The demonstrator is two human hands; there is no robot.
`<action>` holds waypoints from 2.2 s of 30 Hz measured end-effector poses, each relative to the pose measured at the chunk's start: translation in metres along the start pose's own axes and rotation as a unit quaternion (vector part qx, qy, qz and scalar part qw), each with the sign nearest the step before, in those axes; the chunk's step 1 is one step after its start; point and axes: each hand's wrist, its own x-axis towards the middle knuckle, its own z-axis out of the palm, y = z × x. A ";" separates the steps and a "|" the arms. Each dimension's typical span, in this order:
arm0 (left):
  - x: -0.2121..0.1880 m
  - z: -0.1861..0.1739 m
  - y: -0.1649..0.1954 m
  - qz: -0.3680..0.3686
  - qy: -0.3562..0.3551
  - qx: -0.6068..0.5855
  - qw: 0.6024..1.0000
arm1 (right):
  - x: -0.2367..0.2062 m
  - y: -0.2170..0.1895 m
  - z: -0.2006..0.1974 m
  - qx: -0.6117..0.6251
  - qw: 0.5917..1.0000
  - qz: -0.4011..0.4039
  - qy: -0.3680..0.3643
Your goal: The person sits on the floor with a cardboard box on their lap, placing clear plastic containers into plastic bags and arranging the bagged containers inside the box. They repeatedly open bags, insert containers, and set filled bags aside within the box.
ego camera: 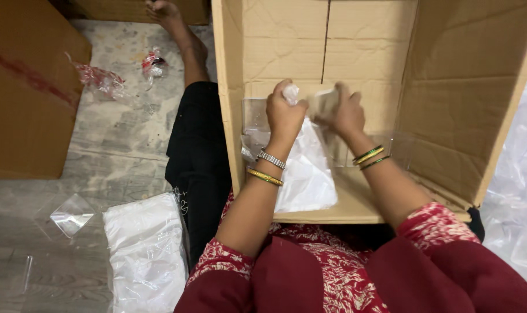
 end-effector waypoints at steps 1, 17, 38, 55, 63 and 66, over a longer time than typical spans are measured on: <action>-0.002 0.001 -0.001 -0.009 0.003 -0.028 1.000 | 0.003 0.001 0.007 -0.004 1.000 0.001 -0.004; -0.022 -0.043 0.086 -0.057 -0.178 -0.383 0.905 | -0.103 -0.038 -0.137 0.585 0.788 -0.183 -0.045; -0.049 -0.058 0.103 -0.037 -0.227 -0.382 0.895 | -0.138 -0.043 -0.156 0.634 0.760 -0.145 -0.010; -0.002 0.010 0.036 -0.305 -0.438 -0.510 0.674 | -0.024 0.057 -0.158 0.809 0.572 -0.014 -0.137; 0.012 0.053 -0.025 -0.145 -0.077 0.086 0.983 | 0.038 0.013 -0.043 0.394 0.914 0.040 0.091; 0.000 0.055 -0.051 -0.109 -0.049 0.099 0.988 | 0.036 0.010 -0.010 0.165 0.986 -0.006 0.034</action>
